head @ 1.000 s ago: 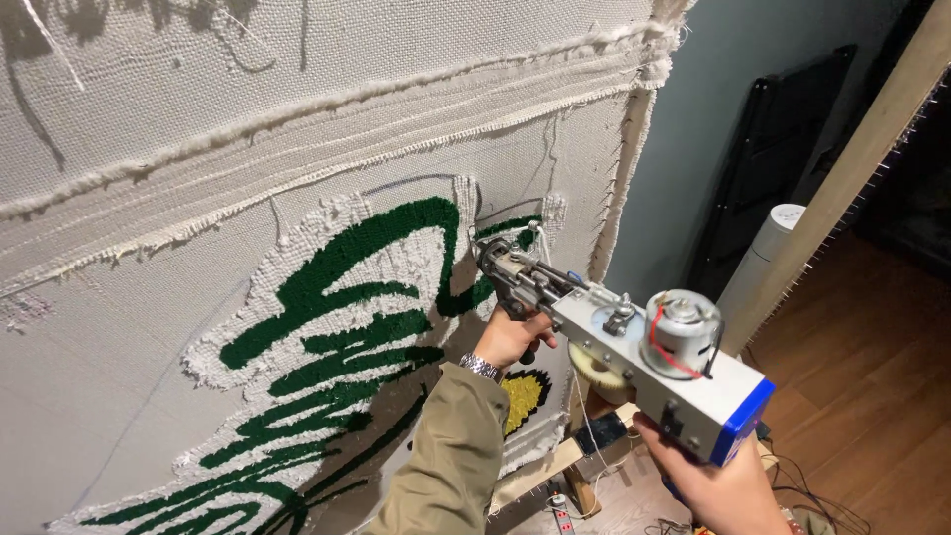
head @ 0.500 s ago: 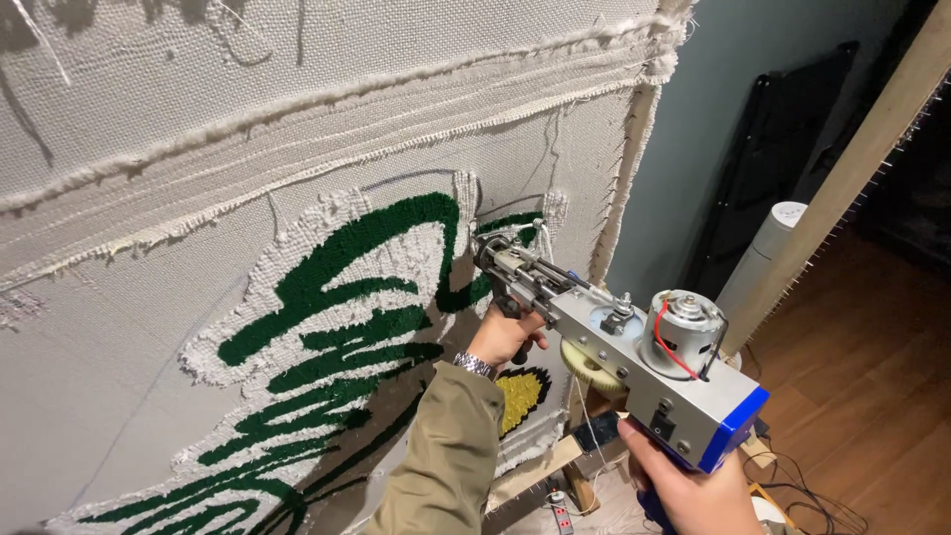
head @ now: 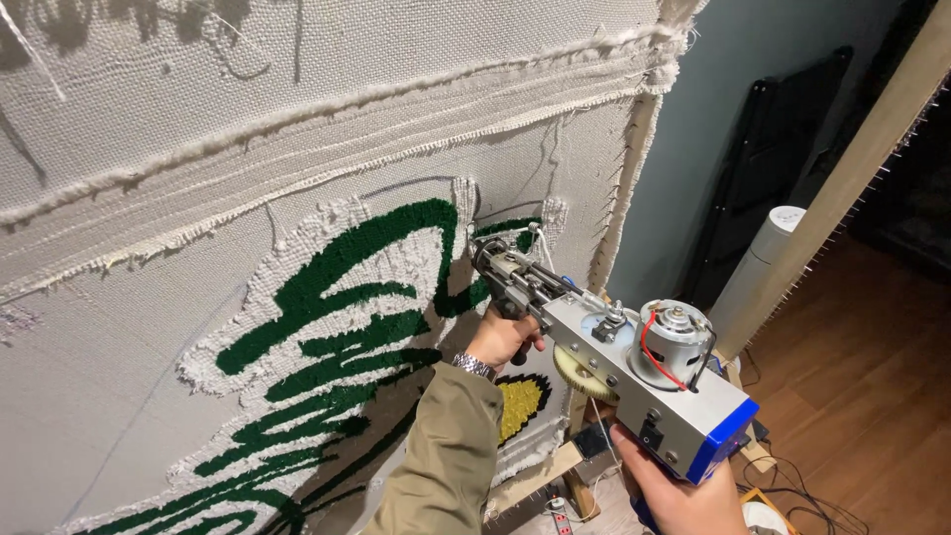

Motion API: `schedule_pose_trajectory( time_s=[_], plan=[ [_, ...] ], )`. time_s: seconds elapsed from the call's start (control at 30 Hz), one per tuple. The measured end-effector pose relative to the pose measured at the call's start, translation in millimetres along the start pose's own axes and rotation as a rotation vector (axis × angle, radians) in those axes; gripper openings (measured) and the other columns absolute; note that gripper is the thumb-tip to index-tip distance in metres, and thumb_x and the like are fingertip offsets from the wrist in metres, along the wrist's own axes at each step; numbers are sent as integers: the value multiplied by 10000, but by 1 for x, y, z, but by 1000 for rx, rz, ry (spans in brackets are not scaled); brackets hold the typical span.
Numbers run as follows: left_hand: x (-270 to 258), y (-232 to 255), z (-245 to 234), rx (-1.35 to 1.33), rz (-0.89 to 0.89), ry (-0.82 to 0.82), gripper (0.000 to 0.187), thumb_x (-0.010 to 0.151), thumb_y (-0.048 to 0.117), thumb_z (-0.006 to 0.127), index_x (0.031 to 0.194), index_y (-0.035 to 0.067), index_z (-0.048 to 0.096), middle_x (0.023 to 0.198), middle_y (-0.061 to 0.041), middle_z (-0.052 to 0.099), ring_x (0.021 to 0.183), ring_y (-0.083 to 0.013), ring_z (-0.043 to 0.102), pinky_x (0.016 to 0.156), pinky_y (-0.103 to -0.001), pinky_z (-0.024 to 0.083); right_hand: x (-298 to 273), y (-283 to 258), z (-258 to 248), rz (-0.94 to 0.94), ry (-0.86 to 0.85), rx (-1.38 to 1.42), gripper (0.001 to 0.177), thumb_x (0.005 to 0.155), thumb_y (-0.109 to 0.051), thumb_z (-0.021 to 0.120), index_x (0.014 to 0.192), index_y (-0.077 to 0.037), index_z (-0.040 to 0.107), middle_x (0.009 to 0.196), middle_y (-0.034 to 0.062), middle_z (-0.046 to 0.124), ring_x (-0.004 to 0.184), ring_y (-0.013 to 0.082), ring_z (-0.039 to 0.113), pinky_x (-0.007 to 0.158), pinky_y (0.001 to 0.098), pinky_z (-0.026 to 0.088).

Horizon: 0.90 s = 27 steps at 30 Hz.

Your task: Using an electric tufting gun to fill in a design with green yarn on a stretched canvas.

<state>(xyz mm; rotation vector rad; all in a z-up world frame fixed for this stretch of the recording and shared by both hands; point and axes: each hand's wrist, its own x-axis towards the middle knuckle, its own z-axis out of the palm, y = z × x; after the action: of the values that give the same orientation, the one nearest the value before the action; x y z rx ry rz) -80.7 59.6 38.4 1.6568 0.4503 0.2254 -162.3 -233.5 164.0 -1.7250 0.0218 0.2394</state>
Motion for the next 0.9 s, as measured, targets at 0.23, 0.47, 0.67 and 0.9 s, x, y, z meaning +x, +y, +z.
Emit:
schedule_pose_trajectory(
  time_s=[0.23, 0.47, 0.67, 0.9],
  plan=[
    [27, -11, -7, -127, 37, -71, 197, 966, 182, 741, 1121, 67, 703, 752, -141, 752, 592, -156, 724, 423, -237, 427, 12, 15, 4, -65, -18, 134, 447, 721, 57, 825, 1167, 59, 785, 1156, 158, 829, 1082, 236, 756, 1068, 355, 561],
    [18, 2, 3, -309, 130, -56, 314, 902, 180, 801, 1157, 33, 692, 774, -136, 736, 552, -173, 701, 388, -239, 399, 0, -10, 8, -56, 34, 123, 537, 722, 88, 809, 1247, 35, 708, 1219, 137, 774, 1124, 240, 713, 1096, 369, 539],
    [14, 8, -3, -145, 96, -21, 126, 962, 196, 735, 968, 73, 709, 745, -96, 755, 579, -152, 676, 491, -292, 436, 15, 15, 0, -120, 49, 60, 423, 718, 10, 858, 1134, 14, 784, 1169, 100, 805, 1098, 175, 712, 1064, 335, 532],
    [-7, 39, 0, -38, 25, 22, 274, 888, 121, 613, 662, 6, 717, 767, -184, 793, 423, -92, 461, 371, -263, 324, 2, -6, 7, 84, 118, 97, 675, 702, 39, 840, 1354, -3, 668, 1277, 147, 739, 1199, 239, 678, 1117, 393, 501]
  ],
)
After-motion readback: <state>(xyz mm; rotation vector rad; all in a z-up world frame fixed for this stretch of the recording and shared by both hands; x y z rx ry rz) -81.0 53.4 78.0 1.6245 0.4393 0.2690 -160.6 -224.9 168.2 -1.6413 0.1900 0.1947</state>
